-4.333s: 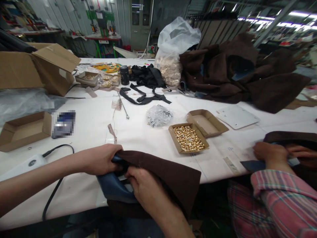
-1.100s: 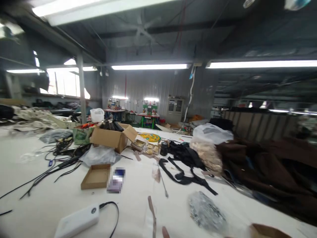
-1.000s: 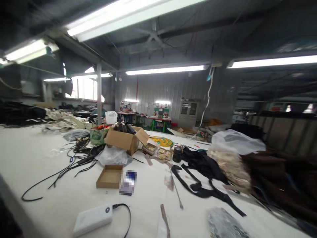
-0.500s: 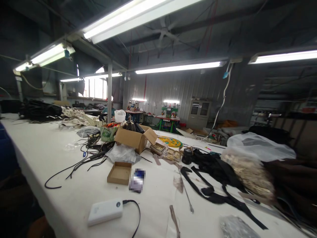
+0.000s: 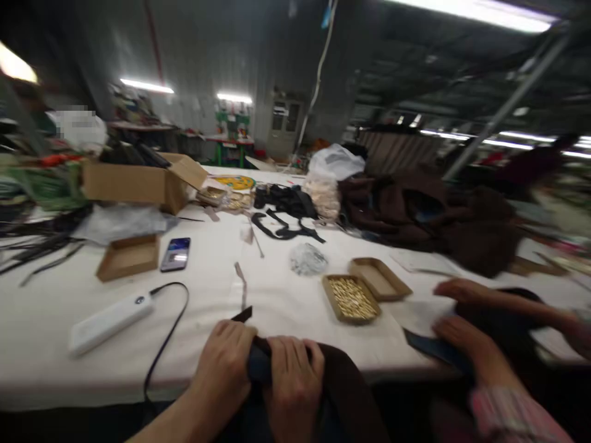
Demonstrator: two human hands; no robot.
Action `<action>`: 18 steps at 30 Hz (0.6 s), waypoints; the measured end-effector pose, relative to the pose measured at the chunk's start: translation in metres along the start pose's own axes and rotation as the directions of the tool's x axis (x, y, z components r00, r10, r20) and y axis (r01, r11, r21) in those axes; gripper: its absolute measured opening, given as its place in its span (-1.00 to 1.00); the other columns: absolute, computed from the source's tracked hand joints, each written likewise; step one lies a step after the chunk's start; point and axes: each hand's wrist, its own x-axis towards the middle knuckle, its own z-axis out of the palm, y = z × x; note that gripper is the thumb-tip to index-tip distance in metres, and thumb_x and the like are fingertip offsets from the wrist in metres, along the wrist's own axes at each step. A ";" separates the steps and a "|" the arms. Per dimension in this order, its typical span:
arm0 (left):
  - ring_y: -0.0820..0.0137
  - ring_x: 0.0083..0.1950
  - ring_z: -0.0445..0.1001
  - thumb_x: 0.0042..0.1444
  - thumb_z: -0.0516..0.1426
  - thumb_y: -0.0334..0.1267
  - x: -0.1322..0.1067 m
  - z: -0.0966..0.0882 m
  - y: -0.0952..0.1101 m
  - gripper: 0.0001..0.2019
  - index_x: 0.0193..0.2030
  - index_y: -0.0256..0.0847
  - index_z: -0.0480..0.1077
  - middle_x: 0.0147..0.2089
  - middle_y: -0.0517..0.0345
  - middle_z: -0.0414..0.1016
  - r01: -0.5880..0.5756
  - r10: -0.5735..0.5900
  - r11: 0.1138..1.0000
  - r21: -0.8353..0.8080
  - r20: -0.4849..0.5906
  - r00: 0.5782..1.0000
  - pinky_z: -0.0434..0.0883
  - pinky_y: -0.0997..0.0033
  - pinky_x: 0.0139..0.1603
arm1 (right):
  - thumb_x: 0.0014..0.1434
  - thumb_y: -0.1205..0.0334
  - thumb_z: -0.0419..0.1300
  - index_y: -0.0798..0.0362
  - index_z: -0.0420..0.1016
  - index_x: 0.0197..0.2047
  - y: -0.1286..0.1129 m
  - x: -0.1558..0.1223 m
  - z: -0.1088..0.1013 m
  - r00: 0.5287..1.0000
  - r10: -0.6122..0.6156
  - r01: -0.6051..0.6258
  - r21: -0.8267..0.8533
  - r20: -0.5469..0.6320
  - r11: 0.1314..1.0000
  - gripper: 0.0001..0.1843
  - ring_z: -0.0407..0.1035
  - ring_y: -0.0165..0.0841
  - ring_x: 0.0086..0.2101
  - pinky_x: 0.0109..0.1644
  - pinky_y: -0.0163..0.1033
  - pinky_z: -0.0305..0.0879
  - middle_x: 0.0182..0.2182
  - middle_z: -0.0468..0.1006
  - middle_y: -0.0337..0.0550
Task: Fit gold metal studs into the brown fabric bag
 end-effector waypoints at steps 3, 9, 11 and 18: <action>0.09 -0.10 0.52 0.13 0.10 -0.63 -0.016 0.005 0.004 -0.68 -0.09 -0.17 0.45 -0.18 0.01 0.56 -0.099 0.102 0.995 0.021 -0.239 0.966 0.45 -0.08 0.23 | 0.53 0.30 0.07 -0.05 0.53 0.06 -0.008 -0.013 -0.007 0.988 -0.008 -0.003 -0.071 -0.155 0.997 -0.78 0.55 -0.15 -0.09 0.29 0.19 0.23 -0.14 0.71 -0.11; 0.18 -0.20 0.41 0.07 0.11 -0.62 -0.020 0.005 0.011 -0.69 -0.12 -0.16 0.40 -0.27 0.15 0.45 -0.277 0.269 0.960 0.036 -0.388 0.881 0.38 -0.04 0.27 | 0.57 0.36 0.06 0.06 0.57 0.12 -0.006 -0.026 -0.006 0.965 -0.013 -0.017 -0.114 -0.260 0.993 -0.74 0.52 -0.18 -0.05 0.13 0.00 0.33 -0.10 0.69 -0.05; 0.18 -0.20 0.40 0.15 0.10 -0.59 -0.018 0.005 0.014 -0.73 -0.10 -0.18 0.41 -0.27 0.12 0.48 -0.338 0.319 0.941 0.026 -0.406 0.856 0.37 -0.06 0.20 | 0.57 0.36 0.04 0.09 0.57 0.20 -0.002 -0.032 -0.009 0.968 -0.009 -0.021 -0.116 -0.251 0.993 -0.69 0.53 -0.16 -0.01 0.15 -0.01 0.35 -0.01 0.70 0.00; 0.19 -0.17 0.45 0.36 0.03 -0.58 -0.016 0.015 0.025 -0.76 0.00 -0.29 0.46 -0.21 0.03 0.59 -0.453 0.412 0.892 0.016 -0.443 0.796 0.34 -0.06 0.19 | 0.53 0.37 0.07 0.03 0.54 0.34 -0.007 -0.039 -0.035 0.986 0.063 -0.081 -0.122 -0.152 0.989 -0.58 0.51 -0.11 -0.07 0.01 0.01 0.34 0.03 0.73 -0.03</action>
